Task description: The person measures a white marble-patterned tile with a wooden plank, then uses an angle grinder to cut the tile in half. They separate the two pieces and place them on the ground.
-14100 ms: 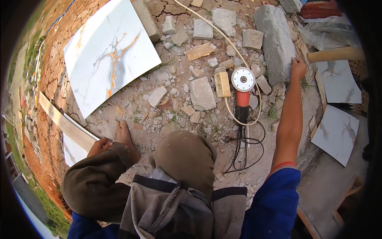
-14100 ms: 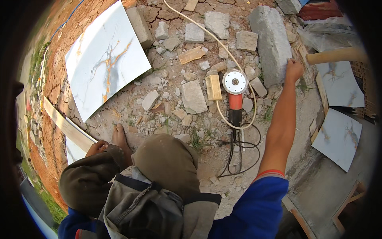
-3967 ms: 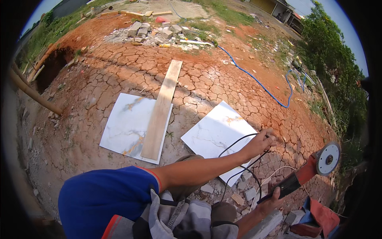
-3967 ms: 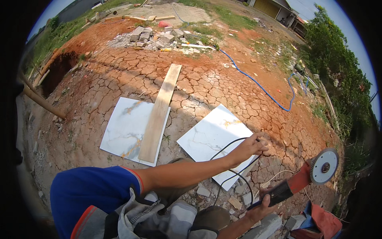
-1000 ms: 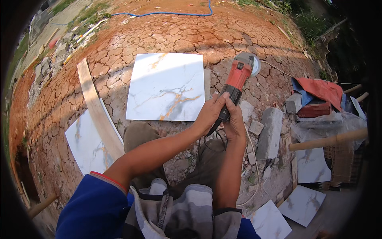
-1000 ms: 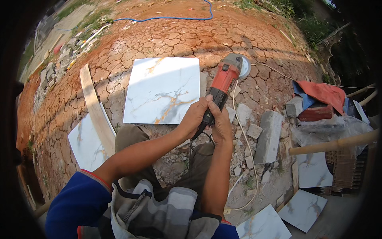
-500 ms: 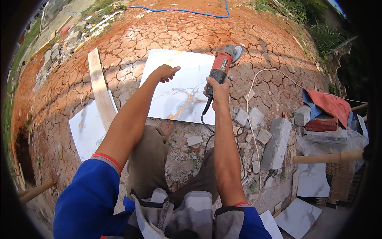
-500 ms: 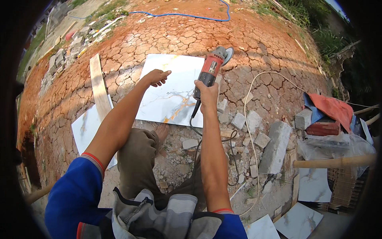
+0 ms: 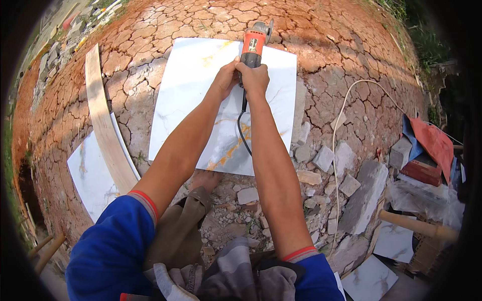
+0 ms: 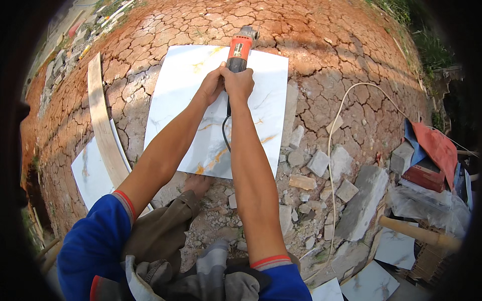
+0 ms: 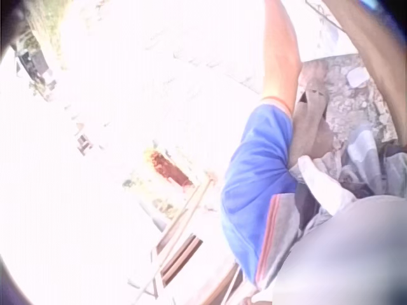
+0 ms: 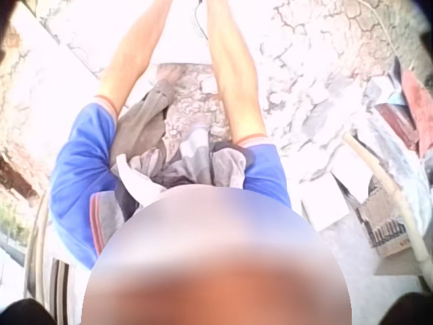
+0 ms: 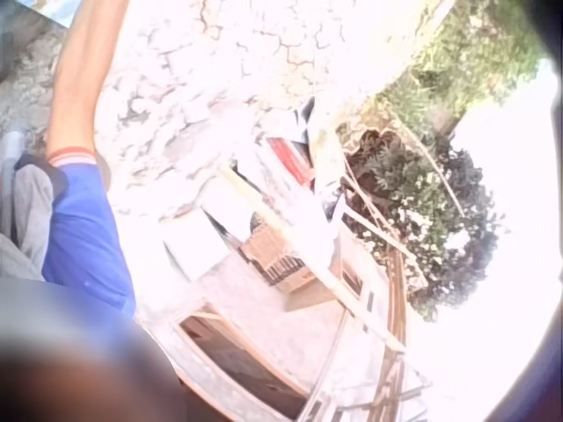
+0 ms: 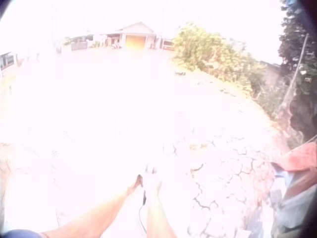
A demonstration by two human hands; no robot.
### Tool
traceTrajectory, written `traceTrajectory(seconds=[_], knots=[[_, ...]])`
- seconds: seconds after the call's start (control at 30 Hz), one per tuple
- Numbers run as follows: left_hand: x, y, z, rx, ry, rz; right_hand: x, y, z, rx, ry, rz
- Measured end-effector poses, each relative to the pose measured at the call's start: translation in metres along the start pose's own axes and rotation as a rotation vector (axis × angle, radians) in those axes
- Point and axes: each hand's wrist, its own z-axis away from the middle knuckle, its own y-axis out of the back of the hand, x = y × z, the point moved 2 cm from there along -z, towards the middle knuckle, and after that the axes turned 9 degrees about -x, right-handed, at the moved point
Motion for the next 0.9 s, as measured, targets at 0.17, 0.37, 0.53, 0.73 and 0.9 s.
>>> traceTrajectory(seconds=[0.17,0.37,0.53,0.73,0.9], knots=[[-0.005,-0.003,-0.021,-0.013,-0.015,0.096,0.015,0.009,-0.033,-0.035,-0.007,0.021],[-0.009,0.001,-0.036,-0.018,0.010,0.087,0.026,0.007,-0.052,0.016,-0.002,0.066],[-0.016,0.010,-0.040,-0.046,-0.015,0.117,0.034,-0.001,-0.058,0.041,-0.032,0.070],[-0.017,0.013,-0.042,-0.042,-0.002,0.143,0.033,0.001,-0.058,0.007,-0.066,0.067],[-0.015,0.012,-0.042,-0.043,0.007,0.143,0.029,0.003,-0.055,-0.044,-0.097,0.069]])
